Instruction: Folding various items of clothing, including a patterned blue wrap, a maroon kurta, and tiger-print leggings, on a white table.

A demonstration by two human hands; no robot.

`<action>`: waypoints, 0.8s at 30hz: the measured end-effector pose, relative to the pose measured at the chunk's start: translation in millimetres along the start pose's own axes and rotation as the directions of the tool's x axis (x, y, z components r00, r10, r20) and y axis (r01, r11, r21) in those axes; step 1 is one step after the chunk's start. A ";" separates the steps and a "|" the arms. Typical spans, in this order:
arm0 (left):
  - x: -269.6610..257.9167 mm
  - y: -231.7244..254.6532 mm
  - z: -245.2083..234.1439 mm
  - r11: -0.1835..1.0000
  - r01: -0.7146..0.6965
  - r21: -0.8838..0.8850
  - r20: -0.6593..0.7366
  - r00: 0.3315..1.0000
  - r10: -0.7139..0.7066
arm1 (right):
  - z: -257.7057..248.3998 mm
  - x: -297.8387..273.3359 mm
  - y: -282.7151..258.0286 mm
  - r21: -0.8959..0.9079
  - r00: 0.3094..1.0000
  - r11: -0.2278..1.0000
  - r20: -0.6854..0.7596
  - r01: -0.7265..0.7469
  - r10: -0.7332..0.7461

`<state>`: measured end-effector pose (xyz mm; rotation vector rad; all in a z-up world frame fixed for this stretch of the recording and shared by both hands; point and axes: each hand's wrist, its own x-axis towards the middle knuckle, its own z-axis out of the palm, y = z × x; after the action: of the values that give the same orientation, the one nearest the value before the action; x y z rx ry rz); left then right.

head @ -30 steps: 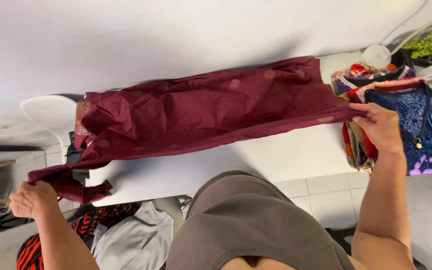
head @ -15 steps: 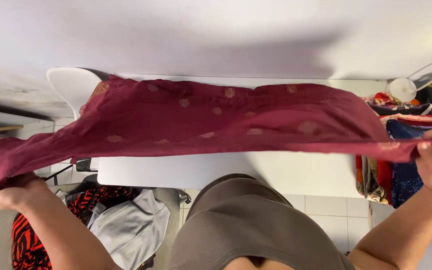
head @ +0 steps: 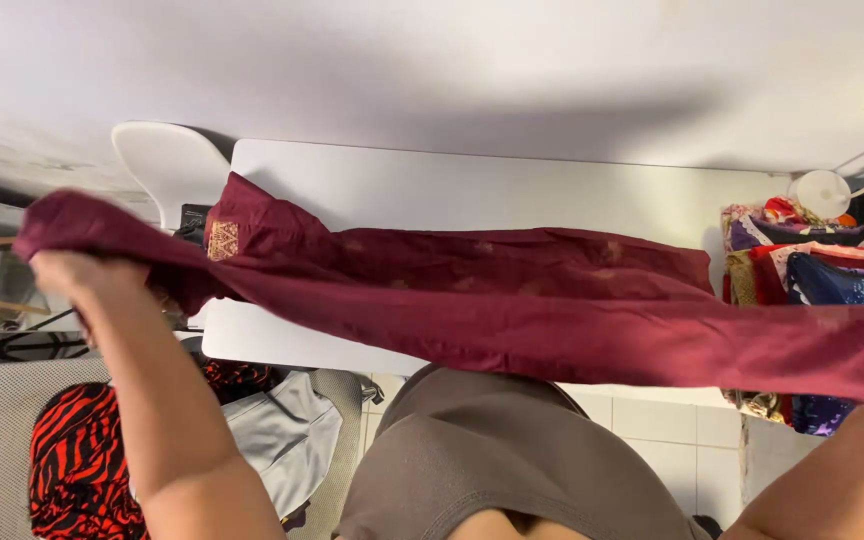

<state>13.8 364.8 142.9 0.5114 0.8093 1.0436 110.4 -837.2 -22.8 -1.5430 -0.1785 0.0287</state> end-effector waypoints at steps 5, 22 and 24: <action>79.9 -128.3 25.1 0.919 -0.032 0.394 0.630 0.737 -0.244 | 70.2 61.4 -0.6 0.384 0.945 0.895 -0.134 -0.227 0.297; 123.0 -158.2 -132.1 -0.284 -0.573 0.769 0.552 0.819 -0.159 | 113.0 44.6 9.6 0.475 0.749 0.772 -0.296 -0.423 0.593; 132.2 -169.6 -141.5 -0.304 -0.600 0.740 0.590 0.796 -0.137 | 123.0 46.6 2.8 0.440 0.740 0.777 -0.303 -0.450 0.601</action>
<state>30.9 411.2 -109.7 2.5299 0.9537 0.2130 140.3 -709.2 -18.9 -1.1677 0.6124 0.1671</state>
